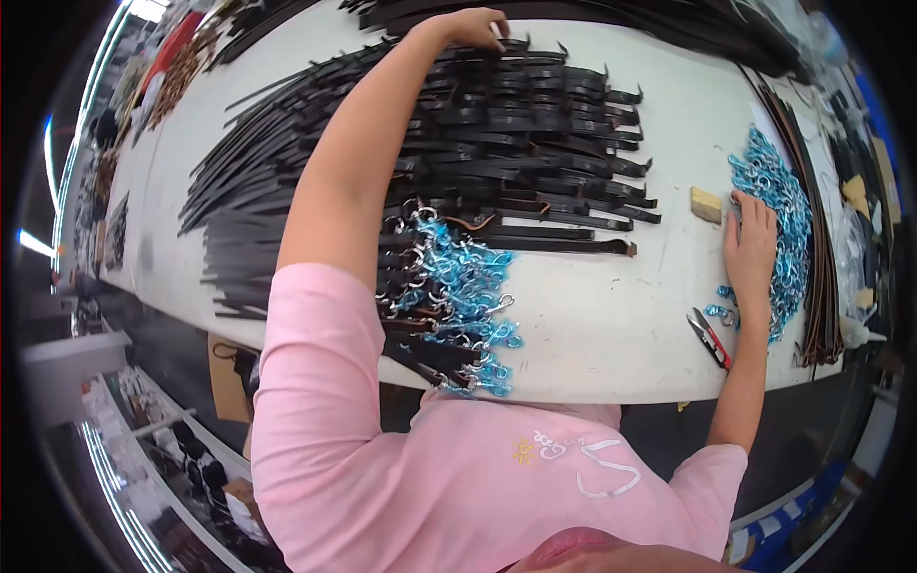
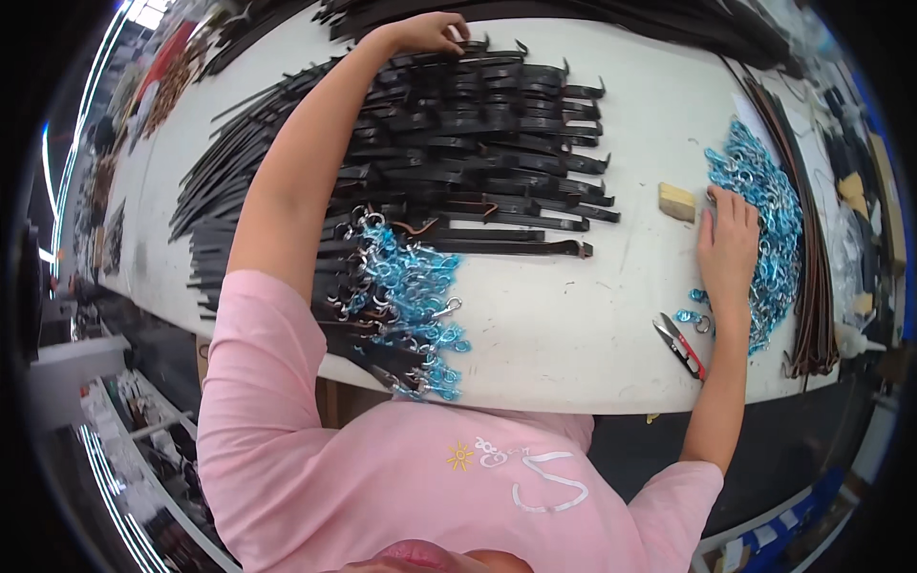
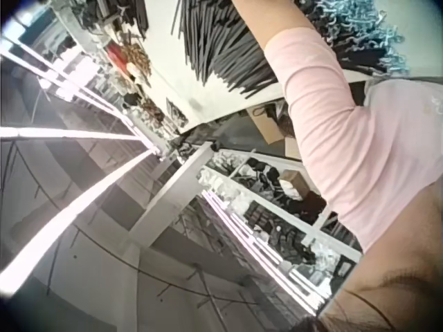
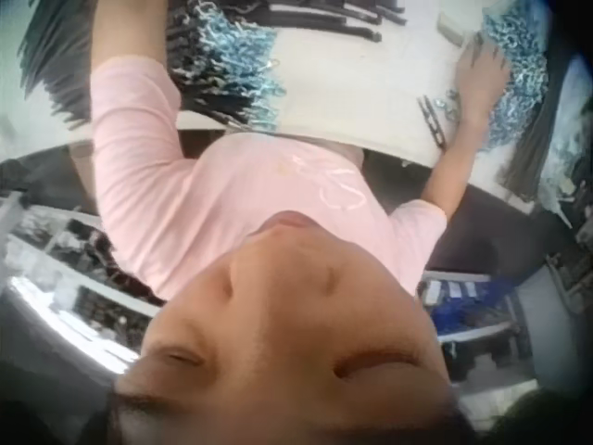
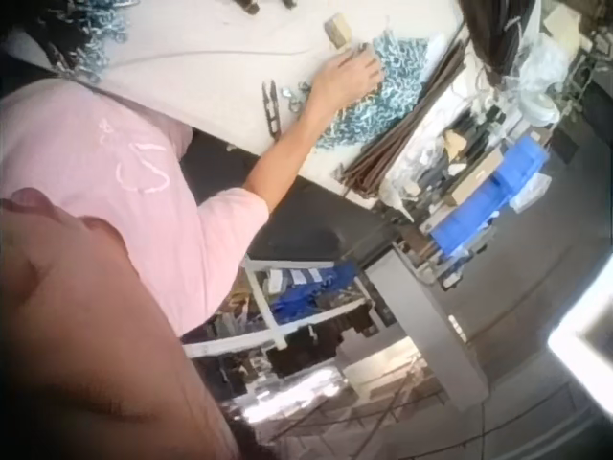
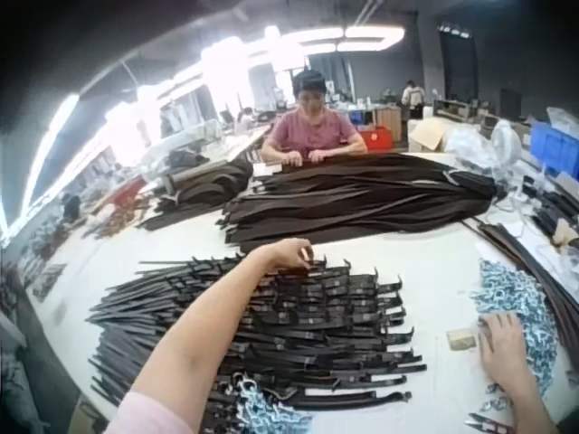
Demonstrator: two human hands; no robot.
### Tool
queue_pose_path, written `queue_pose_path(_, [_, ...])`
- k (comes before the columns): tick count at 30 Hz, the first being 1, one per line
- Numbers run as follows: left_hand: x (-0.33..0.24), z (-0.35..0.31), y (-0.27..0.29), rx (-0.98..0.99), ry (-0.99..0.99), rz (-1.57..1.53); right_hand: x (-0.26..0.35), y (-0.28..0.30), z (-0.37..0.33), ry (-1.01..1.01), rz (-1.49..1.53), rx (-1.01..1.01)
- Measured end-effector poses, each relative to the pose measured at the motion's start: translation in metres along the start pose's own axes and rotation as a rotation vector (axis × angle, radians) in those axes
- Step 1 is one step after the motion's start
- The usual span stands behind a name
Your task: The person repeatedly picks up a black strap and a blue metal clasp, then attaches the clasp to the strap by hand. The person places the finished keychain on a growing pile on the table.
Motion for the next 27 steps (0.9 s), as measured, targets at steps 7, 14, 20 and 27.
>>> queue_pose_path(7, [-0.007,-0.052,0.039,-0.469,0.023,-0.064,0.005,-0.01,0.004,0.029,-0.016,0.028])
queue_pose_path(14, [-0.096,-0.203,0.15,-0.764,-0.425,-0.4,0.001,-0.004,0.004,0.042,0.04,0.114])
queue_pose_path(20, [-0.109,-0.228,0.132,-0.734,-0.255,-0.545,0.039,0.031,0.023,0.212,-0.122,0.062])
queue_pose_path(27, [-0.188,-0.269,0.142,-1.014,-0.514,-0.026,0.185,0.089,0.041,0.369,0.439,-0.034])
Point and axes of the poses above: each hand's wrist, its own z-axis towards the middle knuckle, its own y-axis out of the back of the hand, x = y × z, the point moved 6 cm from there along z, towards the middle knuckle, and after that the axes turned 9 degrees about x, right-handed, at the moved point
